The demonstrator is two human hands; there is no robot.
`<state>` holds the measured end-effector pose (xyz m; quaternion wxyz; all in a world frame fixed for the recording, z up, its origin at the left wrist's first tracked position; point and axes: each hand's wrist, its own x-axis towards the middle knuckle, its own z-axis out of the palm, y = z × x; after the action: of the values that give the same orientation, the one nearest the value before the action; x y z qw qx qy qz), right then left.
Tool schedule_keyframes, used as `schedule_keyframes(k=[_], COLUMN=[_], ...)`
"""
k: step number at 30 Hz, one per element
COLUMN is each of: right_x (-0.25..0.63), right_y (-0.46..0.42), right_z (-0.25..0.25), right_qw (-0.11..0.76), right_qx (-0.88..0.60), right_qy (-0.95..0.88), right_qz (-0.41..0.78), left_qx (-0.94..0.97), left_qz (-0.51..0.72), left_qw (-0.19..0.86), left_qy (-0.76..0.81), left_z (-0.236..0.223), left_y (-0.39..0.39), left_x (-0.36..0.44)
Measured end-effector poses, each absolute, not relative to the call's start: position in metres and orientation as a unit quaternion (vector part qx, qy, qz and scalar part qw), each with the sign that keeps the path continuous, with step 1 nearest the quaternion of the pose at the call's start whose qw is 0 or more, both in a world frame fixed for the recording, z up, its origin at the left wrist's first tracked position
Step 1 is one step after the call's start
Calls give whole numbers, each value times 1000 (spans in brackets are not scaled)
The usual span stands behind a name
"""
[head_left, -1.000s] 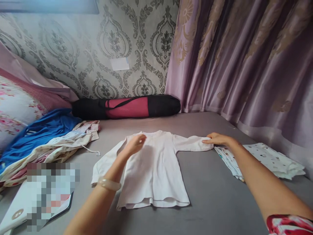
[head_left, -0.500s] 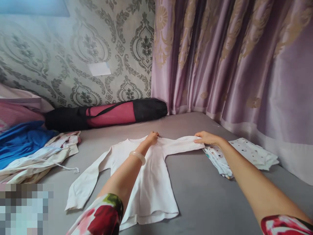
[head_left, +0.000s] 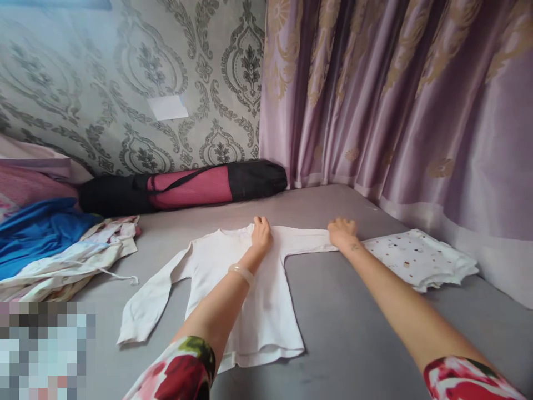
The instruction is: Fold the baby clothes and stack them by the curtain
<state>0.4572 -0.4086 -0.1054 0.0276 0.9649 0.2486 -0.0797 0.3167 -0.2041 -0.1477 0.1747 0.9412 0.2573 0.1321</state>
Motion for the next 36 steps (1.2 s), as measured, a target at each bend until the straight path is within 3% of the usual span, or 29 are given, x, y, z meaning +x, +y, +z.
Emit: schedule_keyframes(k=[3,9,21,28,33,36], right_x=[419,362,384,396,395,378], right_y=[-375,-320,-370,-387,-381,-356], right_z=[-124,-155,-156,-156,-147,-139], right_qw=[-48,-164,-56,-42,-25,-41], right_qx=[928,864,925,965,968,955], right_qy=[369,472,370,254,245,294], right_qz=[25,-68,-69,-48,-50,-19], left_qx=[953,970,970,984,980,959], left_qz=[127,46,24,-19,-9,35], left_qw=[149,129,117,101,197,264], left_qy=[231,199,213,143,18,94], left_z=[-149,-161,-168,-155,-134,-120], left_y=[-217,-232,-228,-217,-185,-169], left_x=[307,285,280,250,180,139])
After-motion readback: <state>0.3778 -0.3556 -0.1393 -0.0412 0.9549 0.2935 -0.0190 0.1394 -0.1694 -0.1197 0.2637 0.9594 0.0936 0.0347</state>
